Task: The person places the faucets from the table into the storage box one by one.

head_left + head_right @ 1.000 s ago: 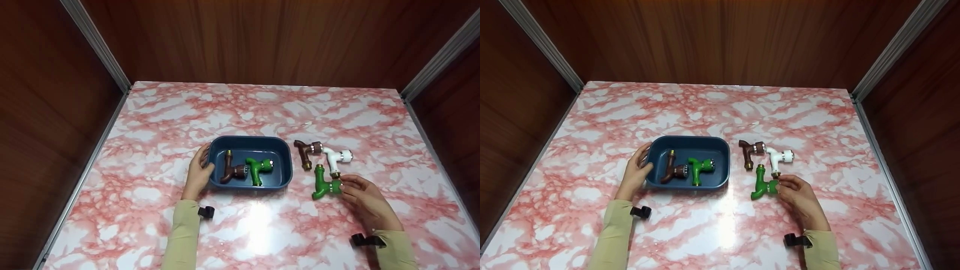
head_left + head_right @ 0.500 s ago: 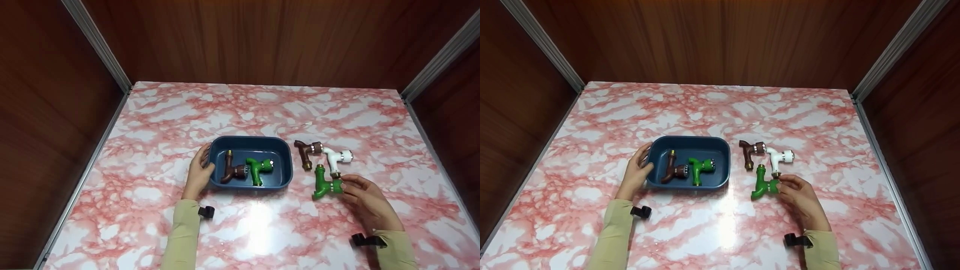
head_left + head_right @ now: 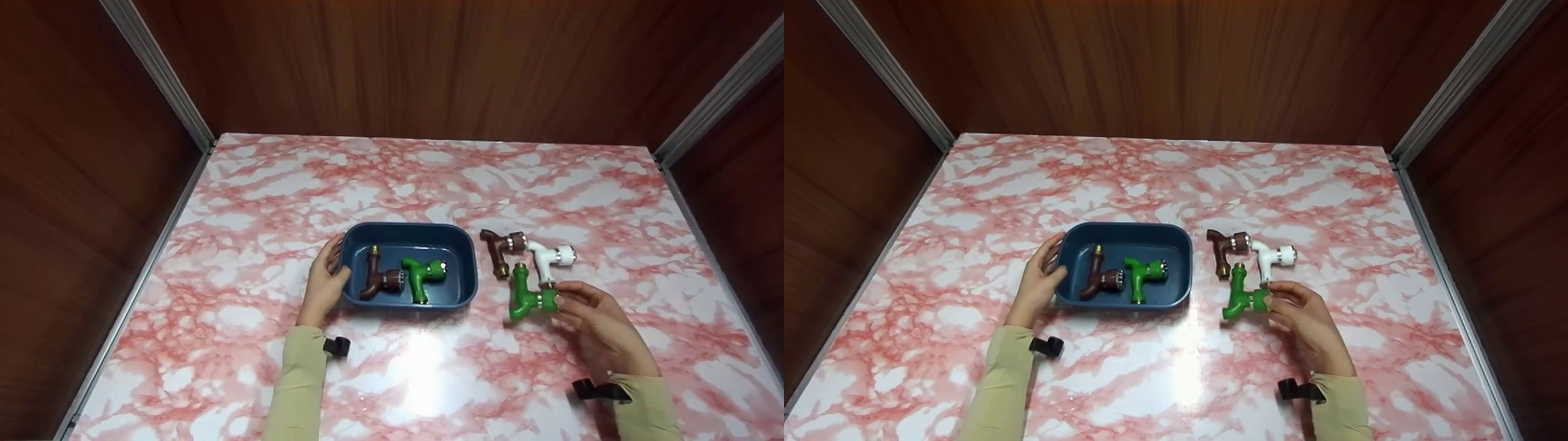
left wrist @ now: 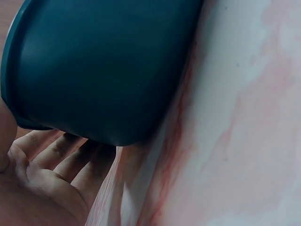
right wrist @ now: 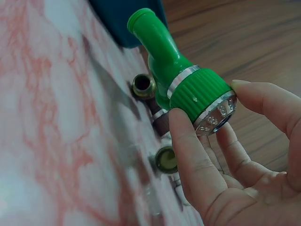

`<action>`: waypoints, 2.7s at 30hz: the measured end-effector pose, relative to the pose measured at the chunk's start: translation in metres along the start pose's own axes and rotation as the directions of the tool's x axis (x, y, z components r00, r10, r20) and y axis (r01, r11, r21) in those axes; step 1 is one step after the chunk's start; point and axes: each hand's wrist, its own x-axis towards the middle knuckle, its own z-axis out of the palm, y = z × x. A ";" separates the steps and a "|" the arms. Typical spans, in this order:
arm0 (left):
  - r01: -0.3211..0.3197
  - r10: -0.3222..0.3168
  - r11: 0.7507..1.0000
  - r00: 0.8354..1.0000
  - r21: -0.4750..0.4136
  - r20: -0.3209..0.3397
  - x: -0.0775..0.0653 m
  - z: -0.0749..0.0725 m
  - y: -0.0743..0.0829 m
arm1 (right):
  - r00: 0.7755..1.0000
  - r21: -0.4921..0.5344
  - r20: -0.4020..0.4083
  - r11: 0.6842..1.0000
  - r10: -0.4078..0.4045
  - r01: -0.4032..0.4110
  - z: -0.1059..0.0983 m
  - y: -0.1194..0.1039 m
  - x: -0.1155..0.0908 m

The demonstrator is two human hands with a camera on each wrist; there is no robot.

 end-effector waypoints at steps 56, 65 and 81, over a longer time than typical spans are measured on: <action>-0.003 0.003 1.000 1.000 0.001 -0.023 0.008 -0.001 -0.032 | 0.980 -0.023 0.145 0.990 -0.137 0.142 0.054 -0.023 0.022; -0.001 0.001 1.000 1.000 0.011 -0.025 0.008 -0.001 -0.032 | 0.983 -0.032 0.150 0.994 -0.102 0.108 0.068 -0.022 0.026; 0.014 -0.014 1.000 1.000 0.002 -0.008 0.000 0.001 0.001 | 0.979 -0.054 0.178 0.993 -0.097 0.109 0.089 -0.021 0.032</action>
